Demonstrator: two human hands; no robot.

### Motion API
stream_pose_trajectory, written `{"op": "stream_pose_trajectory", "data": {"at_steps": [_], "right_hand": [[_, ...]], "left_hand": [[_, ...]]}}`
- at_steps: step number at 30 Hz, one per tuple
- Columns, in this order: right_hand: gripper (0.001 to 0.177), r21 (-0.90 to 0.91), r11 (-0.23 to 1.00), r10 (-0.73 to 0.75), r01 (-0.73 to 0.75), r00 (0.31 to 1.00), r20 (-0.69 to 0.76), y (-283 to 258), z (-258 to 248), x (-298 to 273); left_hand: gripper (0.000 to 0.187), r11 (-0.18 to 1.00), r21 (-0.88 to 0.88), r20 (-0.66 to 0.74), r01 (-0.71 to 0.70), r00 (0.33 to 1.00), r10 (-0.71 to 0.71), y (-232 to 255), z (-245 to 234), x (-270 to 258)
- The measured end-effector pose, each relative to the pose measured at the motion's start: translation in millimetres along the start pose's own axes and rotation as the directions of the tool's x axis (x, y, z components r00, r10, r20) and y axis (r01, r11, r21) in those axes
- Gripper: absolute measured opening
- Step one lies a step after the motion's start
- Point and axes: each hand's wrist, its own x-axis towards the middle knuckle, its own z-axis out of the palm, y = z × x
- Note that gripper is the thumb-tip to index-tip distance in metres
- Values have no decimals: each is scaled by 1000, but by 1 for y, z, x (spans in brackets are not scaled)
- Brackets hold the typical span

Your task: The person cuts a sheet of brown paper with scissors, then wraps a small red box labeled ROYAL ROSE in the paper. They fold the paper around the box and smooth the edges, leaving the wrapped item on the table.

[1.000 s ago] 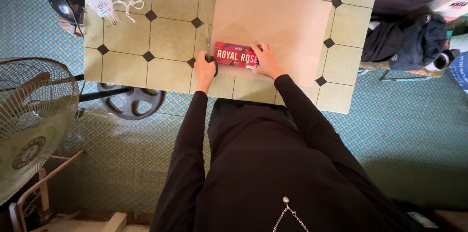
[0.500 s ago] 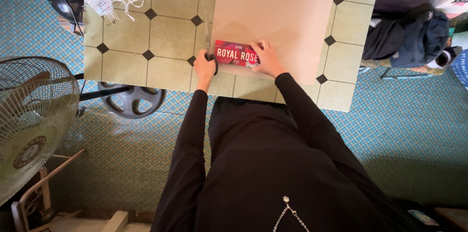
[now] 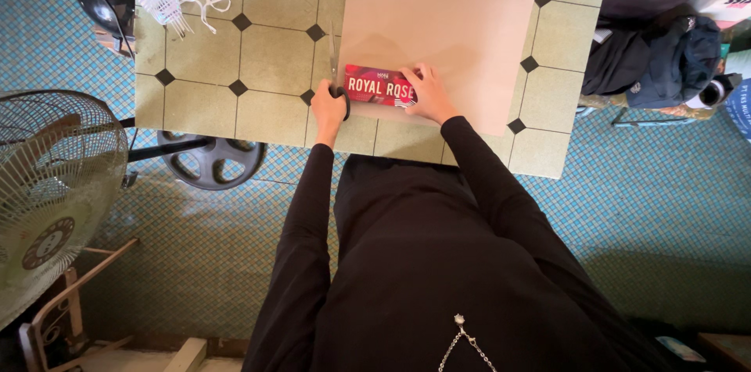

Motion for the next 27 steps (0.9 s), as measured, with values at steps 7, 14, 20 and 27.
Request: {"op": "stream_pose_trajectory", "data": {"at_steps": [7, 14, 20, 27], "right_hand": [[90, 24, 1000, 12, -12, 1000, 14, 0, 0, -1], [89, 1, 1000, 14, -14, 1000, 17, -4, -3, -1], [90, -5, 1000, 22, -22, 999, 32, -6, -5, -1], [90, 4, 999, 45, -45, 997, 58, -6, -5, 0]], "left_hand": [[17, 1000, -7, -5, 5, 1000, -5, -1, 1, -1], [18, 1000, 18, -19, -8, 1000, 8, -4, 4, 1], [19, 1000, 23, -24, 3, 1000, -2, -5, 5, 1], [21, 1000, 20, -20, -3, 1000, 4, -7, 5, 1]]}}
